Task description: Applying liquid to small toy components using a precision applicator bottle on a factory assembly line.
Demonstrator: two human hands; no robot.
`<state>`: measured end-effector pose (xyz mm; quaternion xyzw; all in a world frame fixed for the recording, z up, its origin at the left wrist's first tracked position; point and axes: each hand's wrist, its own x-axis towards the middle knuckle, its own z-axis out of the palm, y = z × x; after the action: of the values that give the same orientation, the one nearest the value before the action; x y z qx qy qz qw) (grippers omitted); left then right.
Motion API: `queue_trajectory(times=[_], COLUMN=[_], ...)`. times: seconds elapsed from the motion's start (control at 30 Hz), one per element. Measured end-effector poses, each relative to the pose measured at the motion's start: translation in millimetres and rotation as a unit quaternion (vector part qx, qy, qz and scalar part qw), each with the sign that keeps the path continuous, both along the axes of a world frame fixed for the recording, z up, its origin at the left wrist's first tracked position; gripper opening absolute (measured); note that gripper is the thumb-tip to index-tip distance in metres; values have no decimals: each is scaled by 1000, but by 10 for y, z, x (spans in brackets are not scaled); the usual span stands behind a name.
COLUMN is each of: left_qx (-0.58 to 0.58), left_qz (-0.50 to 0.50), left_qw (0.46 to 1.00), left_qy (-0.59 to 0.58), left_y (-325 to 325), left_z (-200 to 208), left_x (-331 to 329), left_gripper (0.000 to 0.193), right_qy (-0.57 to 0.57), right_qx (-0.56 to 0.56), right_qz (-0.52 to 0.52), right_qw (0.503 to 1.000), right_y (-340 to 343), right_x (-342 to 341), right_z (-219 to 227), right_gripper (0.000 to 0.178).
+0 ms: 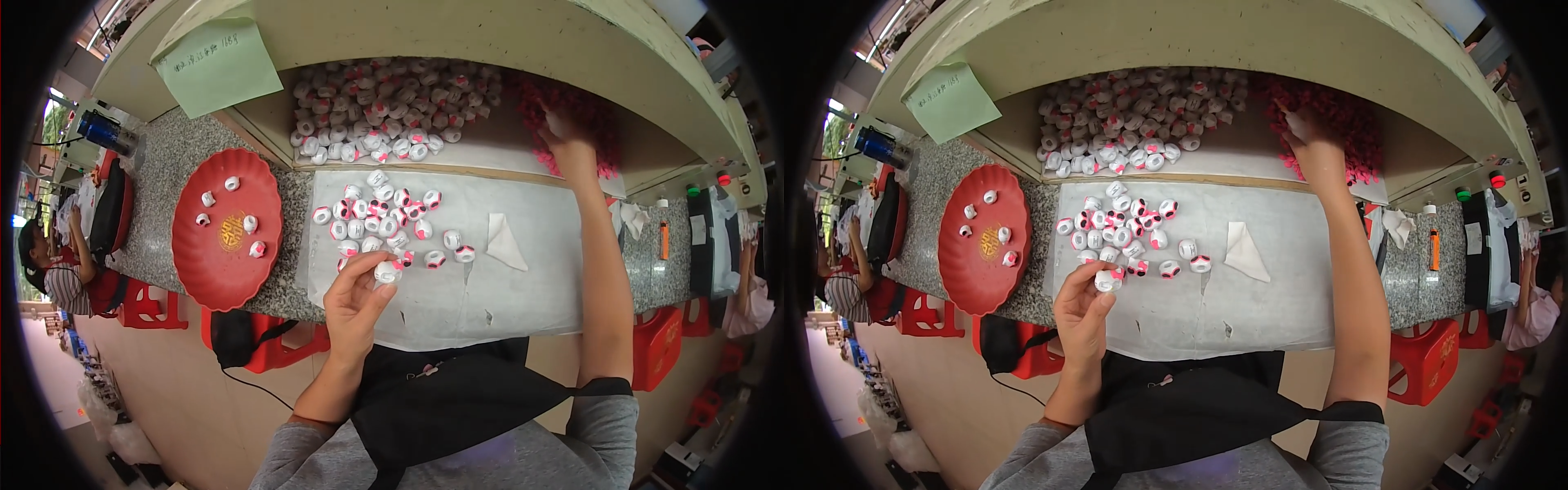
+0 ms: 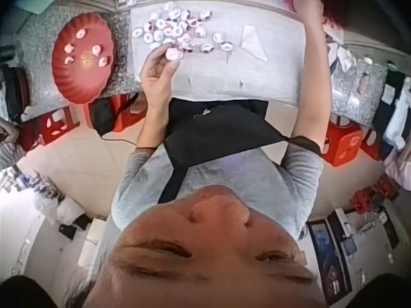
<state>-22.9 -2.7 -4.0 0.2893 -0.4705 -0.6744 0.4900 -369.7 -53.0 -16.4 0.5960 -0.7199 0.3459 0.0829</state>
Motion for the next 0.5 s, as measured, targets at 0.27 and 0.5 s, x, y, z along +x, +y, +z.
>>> queue_trajectory(times=[0.27, 0.5], left_qx=[20, 27], left_qz=[1, -20], left_qw=[1000, 999], left_qy=[-12, -5], left_y=[-13, 33], left_z=[-14, 16], left_x=[-20, -92], left_gripper=[34, 36], right_qy=[136, -107], right_qx=[92, 15], right_qz=[-74, 93], right_qw=[984, 990], right_y=[-347, -27], right_x=[75, 339], right_z=[-206, 38], right_gripper=[33, 21])
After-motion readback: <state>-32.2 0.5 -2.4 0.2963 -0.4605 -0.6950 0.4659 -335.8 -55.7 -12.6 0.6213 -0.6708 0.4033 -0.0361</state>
